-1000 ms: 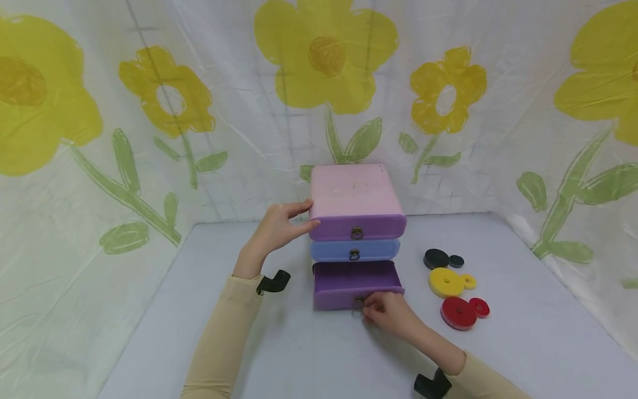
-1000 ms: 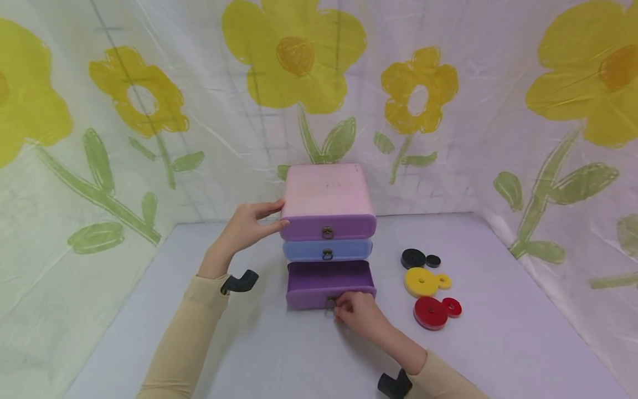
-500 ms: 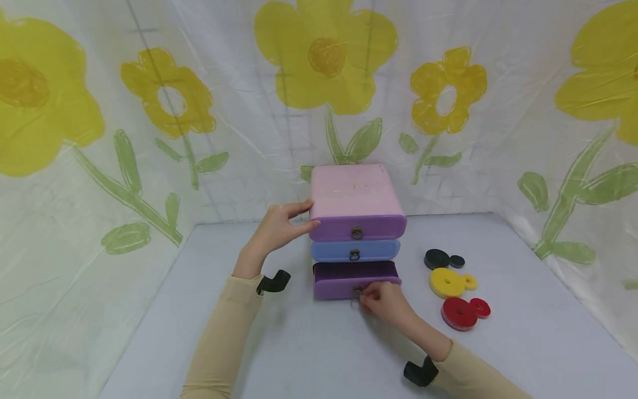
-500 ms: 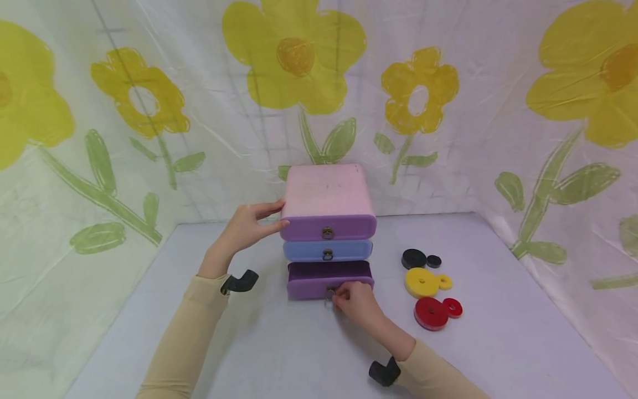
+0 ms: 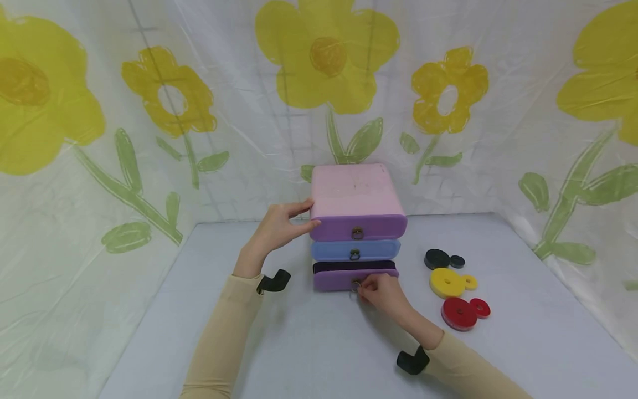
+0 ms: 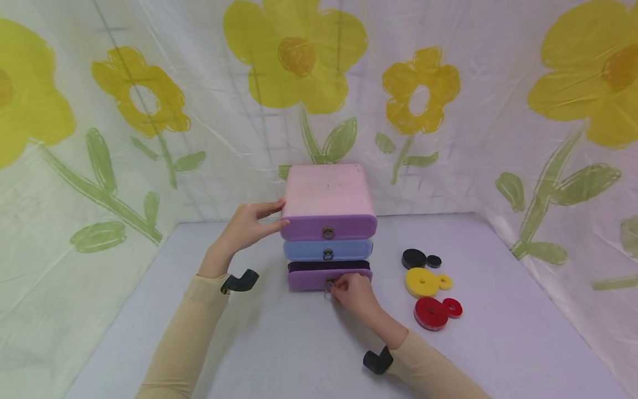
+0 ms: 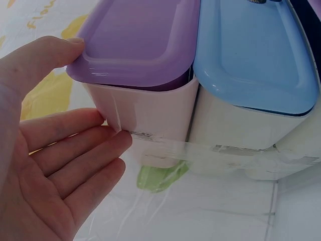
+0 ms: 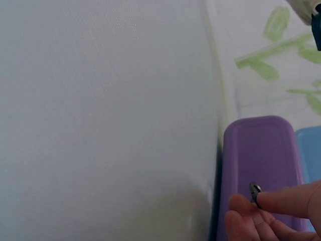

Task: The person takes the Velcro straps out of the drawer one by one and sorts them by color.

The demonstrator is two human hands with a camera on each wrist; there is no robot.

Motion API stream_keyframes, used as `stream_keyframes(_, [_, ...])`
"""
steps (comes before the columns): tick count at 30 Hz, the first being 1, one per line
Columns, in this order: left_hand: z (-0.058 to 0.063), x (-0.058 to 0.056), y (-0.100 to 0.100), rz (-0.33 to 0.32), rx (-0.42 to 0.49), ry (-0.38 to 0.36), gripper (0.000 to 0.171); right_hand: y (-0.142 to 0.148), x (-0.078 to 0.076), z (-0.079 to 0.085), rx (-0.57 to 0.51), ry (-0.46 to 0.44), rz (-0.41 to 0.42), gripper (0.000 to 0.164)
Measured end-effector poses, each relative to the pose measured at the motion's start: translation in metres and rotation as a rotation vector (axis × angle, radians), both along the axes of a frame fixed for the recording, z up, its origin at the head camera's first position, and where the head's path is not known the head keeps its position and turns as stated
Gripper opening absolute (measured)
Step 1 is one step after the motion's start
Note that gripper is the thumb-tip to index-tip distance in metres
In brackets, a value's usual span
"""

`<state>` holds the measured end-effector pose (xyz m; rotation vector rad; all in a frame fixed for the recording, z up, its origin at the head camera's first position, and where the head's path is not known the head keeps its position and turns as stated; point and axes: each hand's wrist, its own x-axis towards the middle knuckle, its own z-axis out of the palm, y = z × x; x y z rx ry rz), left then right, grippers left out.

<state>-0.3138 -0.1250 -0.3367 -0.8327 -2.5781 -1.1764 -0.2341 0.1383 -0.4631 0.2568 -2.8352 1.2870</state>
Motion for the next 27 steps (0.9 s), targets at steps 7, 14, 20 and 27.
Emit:
stream_keyframes(7, [-0.001, 0.0, 0.0, -0.009, 0.001, 0.008, 0.062, -0.002, -0.013, -0.002, 0.023, 0.026, -0.018, 0.007])
stream_keyframes(14, [-0.001, -0.001, 0.0, -0.01, 0.003, 0.008, 0.063, -0.006, -0.02, -0.002, 0.019, 0.026, -0.039, 0.008])
stream_keyframes(20, [-0.001, -0.001, 0.0, -0.01, 0.004, 0.004, 0.062, -0.008, -0.022, -0.002, 0.006, 0.014, -0.057, 0.009])
stream_keyframes(27, [-0.001, -0.001, 0.0, -0.01, 0.002, 0.003, 0.062, -0.009, -0.023, -0.002, -0.003, 0.011, -0.074, 0.01])
